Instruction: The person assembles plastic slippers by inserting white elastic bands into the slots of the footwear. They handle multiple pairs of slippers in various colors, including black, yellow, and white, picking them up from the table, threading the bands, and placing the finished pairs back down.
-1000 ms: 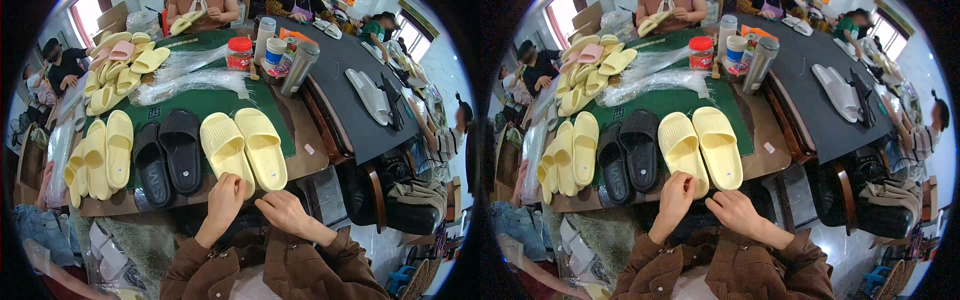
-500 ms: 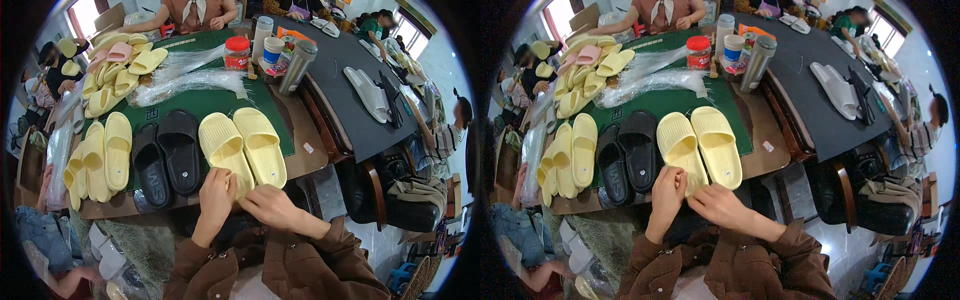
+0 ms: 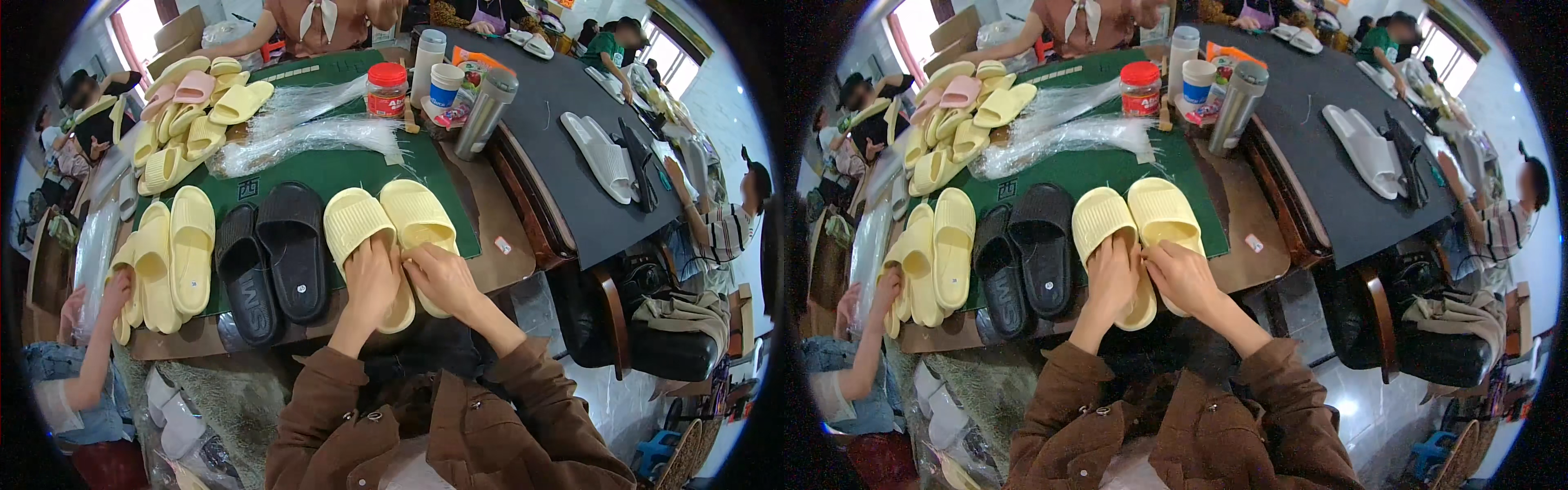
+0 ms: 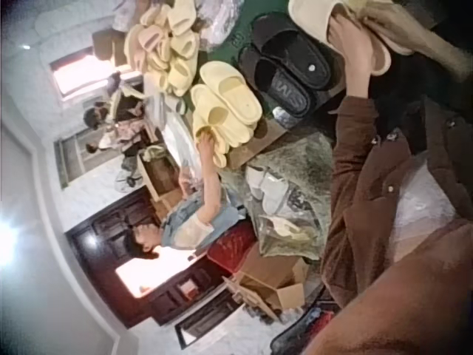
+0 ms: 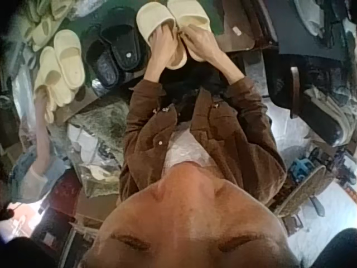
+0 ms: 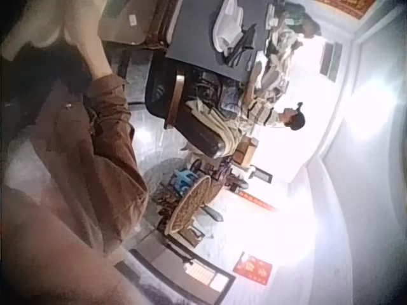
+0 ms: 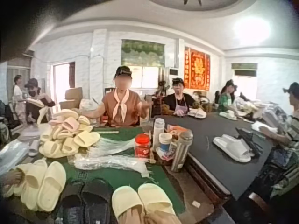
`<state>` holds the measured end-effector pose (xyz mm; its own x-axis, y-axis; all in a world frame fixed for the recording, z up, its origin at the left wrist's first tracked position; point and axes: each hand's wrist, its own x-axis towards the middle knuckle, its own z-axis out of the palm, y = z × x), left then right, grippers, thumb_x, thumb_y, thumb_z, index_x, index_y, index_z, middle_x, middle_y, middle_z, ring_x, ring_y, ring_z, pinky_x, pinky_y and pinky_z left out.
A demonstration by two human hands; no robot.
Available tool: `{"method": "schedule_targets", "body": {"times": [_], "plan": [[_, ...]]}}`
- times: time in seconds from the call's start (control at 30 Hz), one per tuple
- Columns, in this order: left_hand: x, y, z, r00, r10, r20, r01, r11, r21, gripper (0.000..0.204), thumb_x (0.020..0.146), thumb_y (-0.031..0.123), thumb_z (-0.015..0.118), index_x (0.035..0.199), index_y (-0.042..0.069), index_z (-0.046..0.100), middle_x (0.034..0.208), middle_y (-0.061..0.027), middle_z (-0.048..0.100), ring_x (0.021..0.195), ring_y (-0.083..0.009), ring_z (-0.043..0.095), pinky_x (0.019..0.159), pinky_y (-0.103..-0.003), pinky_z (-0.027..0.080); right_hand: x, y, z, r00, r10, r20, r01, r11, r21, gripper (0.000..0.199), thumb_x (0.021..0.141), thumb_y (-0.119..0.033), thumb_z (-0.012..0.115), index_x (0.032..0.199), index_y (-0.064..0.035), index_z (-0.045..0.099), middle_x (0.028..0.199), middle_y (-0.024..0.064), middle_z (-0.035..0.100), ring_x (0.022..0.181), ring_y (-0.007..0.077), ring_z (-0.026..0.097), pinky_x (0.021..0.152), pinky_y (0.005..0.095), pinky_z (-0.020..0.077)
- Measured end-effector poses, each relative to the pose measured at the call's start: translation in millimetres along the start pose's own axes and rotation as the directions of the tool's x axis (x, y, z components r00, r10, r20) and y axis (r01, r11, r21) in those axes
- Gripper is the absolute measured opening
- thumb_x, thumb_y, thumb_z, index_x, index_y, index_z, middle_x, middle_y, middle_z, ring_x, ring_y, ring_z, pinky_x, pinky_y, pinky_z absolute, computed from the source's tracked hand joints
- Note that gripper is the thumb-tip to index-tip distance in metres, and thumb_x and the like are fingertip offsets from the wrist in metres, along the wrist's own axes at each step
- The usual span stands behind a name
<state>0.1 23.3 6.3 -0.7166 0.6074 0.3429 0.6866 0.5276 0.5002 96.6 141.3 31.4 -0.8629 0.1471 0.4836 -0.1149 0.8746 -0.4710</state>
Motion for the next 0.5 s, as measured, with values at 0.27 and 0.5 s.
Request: {"method": "schedule_targets", "body": {"times": [0.27, 0.5], "plan": [[-5.2, -4.3, -5.6, 0.992, 0.125, 0.033, -0.124, 0.992, -0.017, 0.041, 0.09, 0.014, 0.056, 0.126, -0.004, 0.048, 0.119, -0.0253, 0.053, 0.106, -0.0433, 0.054, 0.09, -0.05, 0.043, 1.6, 9.3, 13.8, 0.976, 0.215, -0.009, -0.21, 0.96, 0.186, 0.01, 0.085, -0.007, 0.062, 0.092, -0.0008, 0.058, 0.084, 0.0174, 0.062, 0.073, 0.0362, 0.063, 0.062, 0.0412, 0.0506], [-6.9, -3.4, -18.9, 0.985, 0.166, -0.04, -0.168, 0.984, -0.053, 0.043, 0.086, 0.012, 0.06, 0.125, -0.002, 0.05, 0.107, -0.0222, 0.06, 0.097, -0.0392, 0.059, 0.085, -0.046, 0.047, 3.0, 10.7, 17.3, 0.97, 0.241, -0.032, -0.231, 0.954, 0.19, 0.011, 0.085, -0.007, 0.063, 0.087, 0.0008, 0.054, 0.083, 0.0183, 0.061, 0.071, 0.0363, 0.062, 0.06, 0.0408, 0.0497]]}}
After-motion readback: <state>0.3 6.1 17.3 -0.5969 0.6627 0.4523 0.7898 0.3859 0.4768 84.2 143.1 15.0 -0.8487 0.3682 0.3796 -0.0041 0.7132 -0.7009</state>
